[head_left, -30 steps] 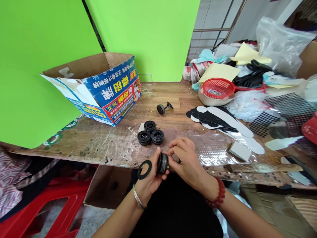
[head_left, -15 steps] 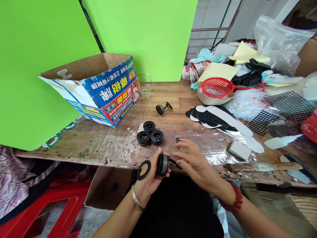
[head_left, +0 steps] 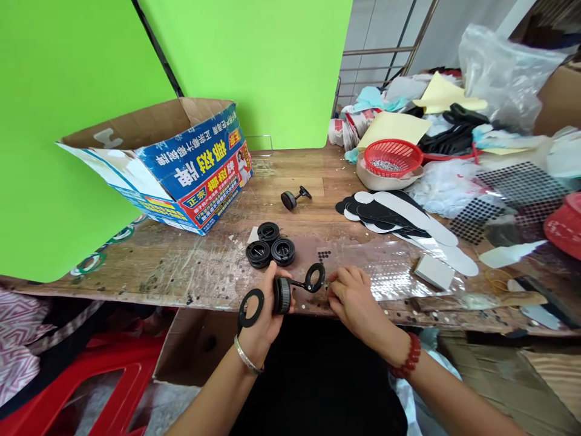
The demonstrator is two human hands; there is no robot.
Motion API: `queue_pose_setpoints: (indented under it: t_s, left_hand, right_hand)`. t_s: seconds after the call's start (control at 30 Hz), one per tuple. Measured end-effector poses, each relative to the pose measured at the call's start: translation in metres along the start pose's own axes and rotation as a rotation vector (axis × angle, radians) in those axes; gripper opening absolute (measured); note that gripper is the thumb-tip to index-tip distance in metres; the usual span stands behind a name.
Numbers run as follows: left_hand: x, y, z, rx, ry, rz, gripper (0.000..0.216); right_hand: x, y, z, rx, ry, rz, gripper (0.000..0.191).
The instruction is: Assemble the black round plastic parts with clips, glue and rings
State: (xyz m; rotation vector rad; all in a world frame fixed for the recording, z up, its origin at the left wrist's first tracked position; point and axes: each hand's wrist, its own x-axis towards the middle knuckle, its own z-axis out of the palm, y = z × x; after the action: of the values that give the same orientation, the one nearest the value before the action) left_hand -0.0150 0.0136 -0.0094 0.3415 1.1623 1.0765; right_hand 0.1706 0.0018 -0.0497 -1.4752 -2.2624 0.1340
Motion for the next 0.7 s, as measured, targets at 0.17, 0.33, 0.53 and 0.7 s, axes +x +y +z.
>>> queue_pose_setpoints:
  t_s: [0.17, 0.33, 0.53, 0.7]
  left_hand:
    - [0.001, 0.0, -0.001, -0.028, 0.039, 0.033, 0.047]
    - [-0.002, -0.002, -0.005, -0.052, 0.05, 0.125, 0.047]
    - [-0.004, -0.009, -0.002, -0.004, 0.056, 0.128, 0.048]
    - [-0.005, -0.009, -0.003, -0.025, 0.108, 0.175, 0.05]
  right_hand:
    - [0.001, -0.009, -0.001, -0.213, -0.011, -0.038, 0.012]
    - [-0.007, -0.015, -0.002, -0.092, 0.178, -0.073, 0.017]
    - [0.006, -0.028, -0.014, 0.184, 0.391, -0.058, 0.016]
    - [0.008, -0.021, -0.002, 0.144, 0.247, -0.022, 0.017]
